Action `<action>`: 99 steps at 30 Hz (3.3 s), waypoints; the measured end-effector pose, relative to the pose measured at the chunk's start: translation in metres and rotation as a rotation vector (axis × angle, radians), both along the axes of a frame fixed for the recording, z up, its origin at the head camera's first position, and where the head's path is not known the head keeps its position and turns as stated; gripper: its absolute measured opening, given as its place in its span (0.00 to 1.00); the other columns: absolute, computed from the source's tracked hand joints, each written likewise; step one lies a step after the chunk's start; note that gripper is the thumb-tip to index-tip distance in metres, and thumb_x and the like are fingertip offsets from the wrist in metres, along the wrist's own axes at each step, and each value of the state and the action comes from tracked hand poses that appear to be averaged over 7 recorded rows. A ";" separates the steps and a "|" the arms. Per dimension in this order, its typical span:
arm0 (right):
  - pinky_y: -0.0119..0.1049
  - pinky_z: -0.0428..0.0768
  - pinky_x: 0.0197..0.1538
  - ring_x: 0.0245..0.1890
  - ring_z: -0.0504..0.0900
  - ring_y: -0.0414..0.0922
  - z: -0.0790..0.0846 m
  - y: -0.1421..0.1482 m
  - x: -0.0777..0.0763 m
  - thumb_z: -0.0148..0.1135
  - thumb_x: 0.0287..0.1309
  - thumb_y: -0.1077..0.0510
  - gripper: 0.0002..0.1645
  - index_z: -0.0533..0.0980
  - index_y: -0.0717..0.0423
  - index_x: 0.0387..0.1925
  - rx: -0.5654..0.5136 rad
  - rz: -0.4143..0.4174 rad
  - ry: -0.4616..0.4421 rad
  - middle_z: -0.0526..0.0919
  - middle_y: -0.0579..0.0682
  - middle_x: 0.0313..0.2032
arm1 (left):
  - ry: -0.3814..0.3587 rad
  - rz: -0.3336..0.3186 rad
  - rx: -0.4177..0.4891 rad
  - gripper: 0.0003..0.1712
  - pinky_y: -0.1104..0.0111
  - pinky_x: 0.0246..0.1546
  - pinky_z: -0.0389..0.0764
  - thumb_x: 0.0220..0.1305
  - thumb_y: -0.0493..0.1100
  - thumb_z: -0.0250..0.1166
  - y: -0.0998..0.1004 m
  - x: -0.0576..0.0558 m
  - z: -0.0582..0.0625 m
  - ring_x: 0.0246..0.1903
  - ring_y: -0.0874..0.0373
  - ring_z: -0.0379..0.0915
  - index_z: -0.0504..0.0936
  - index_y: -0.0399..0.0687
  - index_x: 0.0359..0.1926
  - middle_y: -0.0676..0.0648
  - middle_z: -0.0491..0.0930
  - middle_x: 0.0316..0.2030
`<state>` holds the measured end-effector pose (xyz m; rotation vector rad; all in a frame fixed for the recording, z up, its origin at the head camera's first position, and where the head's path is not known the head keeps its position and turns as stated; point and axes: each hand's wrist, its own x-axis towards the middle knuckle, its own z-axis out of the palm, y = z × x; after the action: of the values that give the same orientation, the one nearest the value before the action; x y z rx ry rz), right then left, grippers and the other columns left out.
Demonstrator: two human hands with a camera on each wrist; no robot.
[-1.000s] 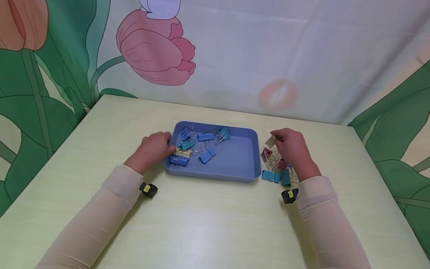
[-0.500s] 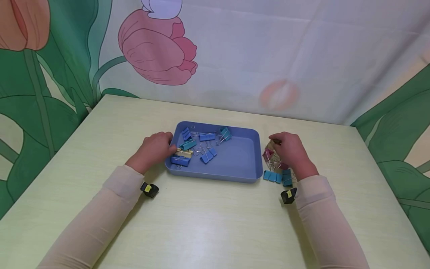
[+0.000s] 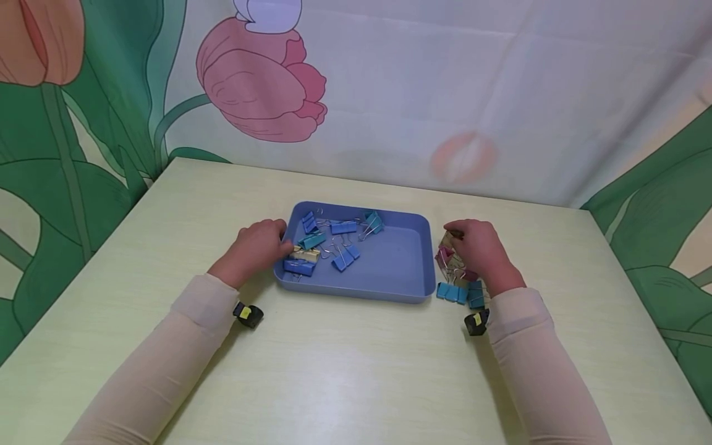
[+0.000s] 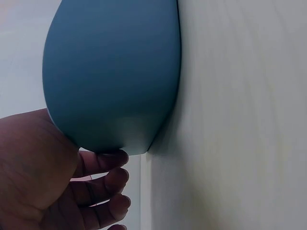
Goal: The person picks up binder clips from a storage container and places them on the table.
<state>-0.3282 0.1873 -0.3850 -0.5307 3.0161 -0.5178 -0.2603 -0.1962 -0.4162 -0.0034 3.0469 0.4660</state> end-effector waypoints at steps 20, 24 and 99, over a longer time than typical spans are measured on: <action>0.54 0.71 0.52 0.55 0.71 0.60 0.016 -0.005 0.007 0.53 0.59 0.60 0.26 0.66 0.60 0.60 0.046 0.006 -0.020 0.73 0.63 0.55 | 0.000 -0.002 0.003 0.17 0.56 0.36 0.68 0.58 0.50 0.53 0.000 0.000 0.000 0.32 0.50 0.70 0.73 0.41 0.40 0.44 0.75 0.32; 0.53 0.73 0.50 0.55 0.71 0.61 0.021 -0.006 0.008 0.53 0.59 0.60 0.26 0.67 0.58 0.59 0.054 0.006 -0.004 0.71 0.62 0.57 | -0.002 -0.004 -0.001 0.18 0.56 0.36 0.68 0.58 0.50 0.53 0.000 0.001 0.000 0.32 0.50 0.70 0.73 0.41 0.41 0.44 0.75 0.32; 0.47 0.65 0.61 0.60 0.68 0.52 0.009 -0.133 -0.021 0.62 0.51 0.59 0.27 0.71 0.52 0.55 0.024 0.254 -0.030 0.73 0.53 0.57 | -0.016 0.009 -0.004 0.17 0.54 0.40 0.68 0.58 0.50 0.53 0.000 0.000 -0.001 0.35 0.50 0.71 0.73 0.42 0.42 0.45 0.76 0.34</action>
<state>-0.3490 0.0544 -0.3761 -0.8789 2.8627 -0.4670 -0.2606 -0.1967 -0.4173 -0.0214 3.0337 0.4583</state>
